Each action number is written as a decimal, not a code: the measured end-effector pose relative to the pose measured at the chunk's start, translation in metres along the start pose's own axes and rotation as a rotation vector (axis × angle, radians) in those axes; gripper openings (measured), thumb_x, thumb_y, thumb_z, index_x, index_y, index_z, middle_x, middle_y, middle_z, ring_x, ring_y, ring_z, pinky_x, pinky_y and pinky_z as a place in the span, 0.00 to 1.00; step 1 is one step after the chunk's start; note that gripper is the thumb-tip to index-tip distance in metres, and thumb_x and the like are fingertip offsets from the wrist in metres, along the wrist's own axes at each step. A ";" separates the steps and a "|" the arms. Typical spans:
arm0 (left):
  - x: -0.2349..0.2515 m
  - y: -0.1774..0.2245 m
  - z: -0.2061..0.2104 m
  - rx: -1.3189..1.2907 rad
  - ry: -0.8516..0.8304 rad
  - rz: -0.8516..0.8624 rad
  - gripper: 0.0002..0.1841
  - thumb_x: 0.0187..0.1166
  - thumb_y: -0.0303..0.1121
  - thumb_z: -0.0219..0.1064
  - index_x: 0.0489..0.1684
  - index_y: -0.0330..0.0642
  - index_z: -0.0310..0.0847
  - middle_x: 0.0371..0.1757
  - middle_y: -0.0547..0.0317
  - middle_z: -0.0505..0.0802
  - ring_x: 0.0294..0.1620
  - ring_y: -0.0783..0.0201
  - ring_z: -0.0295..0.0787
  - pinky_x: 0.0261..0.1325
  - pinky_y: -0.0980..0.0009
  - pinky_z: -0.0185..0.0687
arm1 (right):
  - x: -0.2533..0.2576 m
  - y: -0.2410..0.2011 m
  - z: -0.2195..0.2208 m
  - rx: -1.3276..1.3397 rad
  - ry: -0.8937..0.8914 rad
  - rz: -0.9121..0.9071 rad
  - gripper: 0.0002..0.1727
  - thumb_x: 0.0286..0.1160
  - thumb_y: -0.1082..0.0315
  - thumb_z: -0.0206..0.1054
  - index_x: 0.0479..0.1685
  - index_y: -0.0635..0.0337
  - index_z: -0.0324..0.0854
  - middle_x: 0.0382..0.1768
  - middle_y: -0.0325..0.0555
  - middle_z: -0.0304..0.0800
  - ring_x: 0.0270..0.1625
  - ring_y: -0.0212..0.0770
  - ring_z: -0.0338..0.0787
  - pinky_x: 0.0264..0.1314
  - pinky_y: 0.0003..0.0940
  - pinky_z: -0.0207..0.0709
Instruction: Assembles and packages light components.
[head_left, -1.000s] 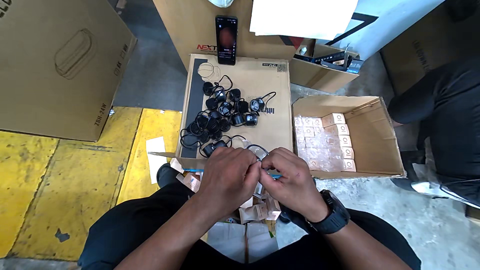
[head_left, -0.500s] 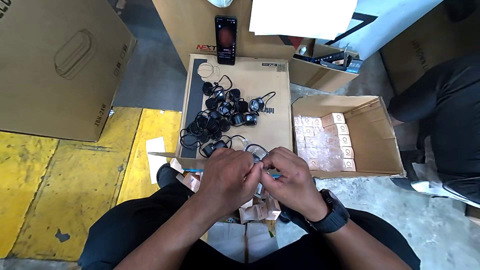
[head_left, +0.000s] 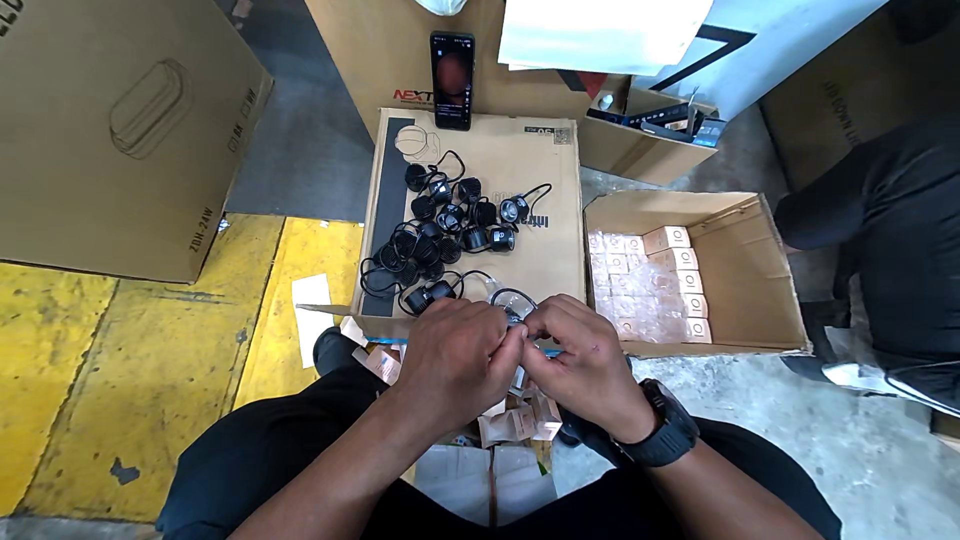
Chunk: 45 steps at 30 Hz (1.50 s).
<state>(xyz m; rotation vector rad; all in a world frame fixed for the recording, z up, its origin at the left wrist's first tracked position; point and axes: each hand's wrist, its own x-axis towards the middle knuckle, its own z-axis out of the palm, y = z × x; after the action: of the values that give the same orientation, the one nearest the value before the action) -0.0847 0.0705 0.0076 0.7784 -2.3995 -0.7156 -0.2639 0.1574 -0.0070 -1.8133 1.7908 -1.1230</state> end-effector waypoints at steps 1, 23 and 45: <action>0.000 0.000 0.000 -0.003 -0.004 -0.003 0.23 0.86 0.45 0.62 0.14 0.48 0.69 0.16 0.66 0.75 0.21 0.68 0.73 0.37 0.66 0.72 | 0.000 0.000 0.000 0.001 0.001 0.002 0.08 0.73 0.60 0.71 0.30 0.53 0.87 0.31 0.33 0.87 0.38 0.27 0.87 0.39 0.25 0.81; -0.001 0.000 0.001 -0.043 -0.009 -0.046 0.17 0.84 0.50 0.65 0.33 0.48 0.86 0.21 0.72 0.83 0.24 0.74 0.78 0.42 0.67 0.78 | 0.000 -0.001 0.001 0.003 -0.005 -0.003 0.07 0.73 0.61 0.70 0.32 0.53 0.88 0.32 0.33 0.88 0.39 0.27 0.87 0.40 0.24 0.81; -0.001 0.001 0.001 -0.045 -0.013 -0.046 0.17 0.85 0.49 0.64 0.33 0.48 0.86 0.20 0.71 0.83 0.24 0.74 0.78 0.42 0.68 0.78 | -0.001 0.000 0.001 -0.002 -0.009 -0.005 0.08 0.74 0.61 0.70 0.31 0.53 0.88 0.32 0.34 0.88 0.39 0.27 0.86 0.39 0.24 0.80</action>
<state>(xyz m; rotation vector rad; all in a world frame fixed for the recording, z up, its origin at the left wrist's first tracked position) -0.0844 0.0720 0.0072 0.8155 -2.3754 -0.7929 -0.2629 0.1579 -0.0075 -1.8219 1.7845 -1.1135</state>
